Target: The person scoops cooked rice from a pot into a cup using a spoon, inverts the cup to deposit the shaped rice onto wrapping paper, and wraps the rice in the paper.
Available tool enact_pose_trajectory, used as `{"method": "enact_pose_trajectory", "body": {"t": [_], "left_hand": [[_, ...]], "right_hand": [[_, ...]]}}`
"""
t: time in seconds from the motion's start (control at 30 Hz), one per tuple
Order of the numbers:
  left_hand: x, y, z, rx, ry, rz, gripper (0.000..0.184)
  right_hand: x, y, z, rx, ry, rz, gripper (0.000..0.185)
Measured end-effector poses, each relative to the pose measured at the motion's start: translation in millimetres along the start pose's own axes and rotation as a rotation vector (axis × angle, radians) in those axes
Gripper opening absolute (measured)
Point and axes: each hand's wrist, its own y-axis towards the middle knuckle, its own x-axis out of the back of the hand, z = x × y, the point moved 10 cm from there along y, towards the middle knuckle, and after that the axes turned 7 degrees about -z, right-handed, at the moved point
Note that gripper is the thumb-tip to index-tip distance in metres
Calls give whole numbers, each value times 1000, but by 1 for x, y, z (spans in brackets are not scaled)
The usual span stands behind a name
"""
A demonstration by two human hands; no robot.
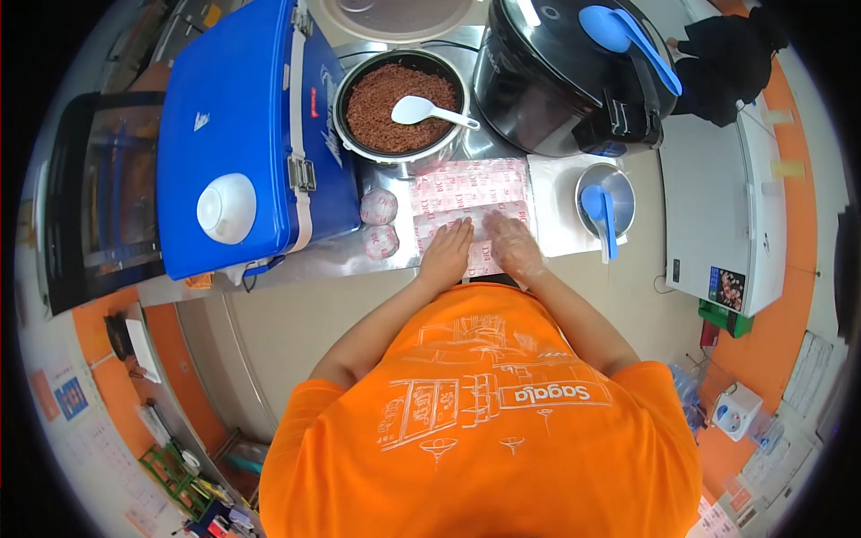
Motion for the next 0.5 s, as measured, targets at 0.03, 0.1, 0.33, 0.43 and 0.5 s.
{"method": "enact_pose_trajectory", "body": {"t": [0.03, 0.1, 0.33, 0.43, 0.5], "left_hand": [[-5, -2, 1, -3, 3, 28, 57], [-15, -6, 6, -5, 14, 83, 67], [-8, -16, 14, 4, 45, 83, 67], [-3, -27, 29, 69, 31, 70, 67], [-4, -36, 40, 126, 6, 60, 67]], "right_hand": [[-7, -3, 0, 19, 3, 7, 50], [-19, -6, -1, 62, 13, 22, 50], [-30, -9, -11, 8, -4, 69, 50], [-31, -9, -10, 17, -17, 72, 49], [-33, -9, -10, 9, -21, 84, 49]]}}
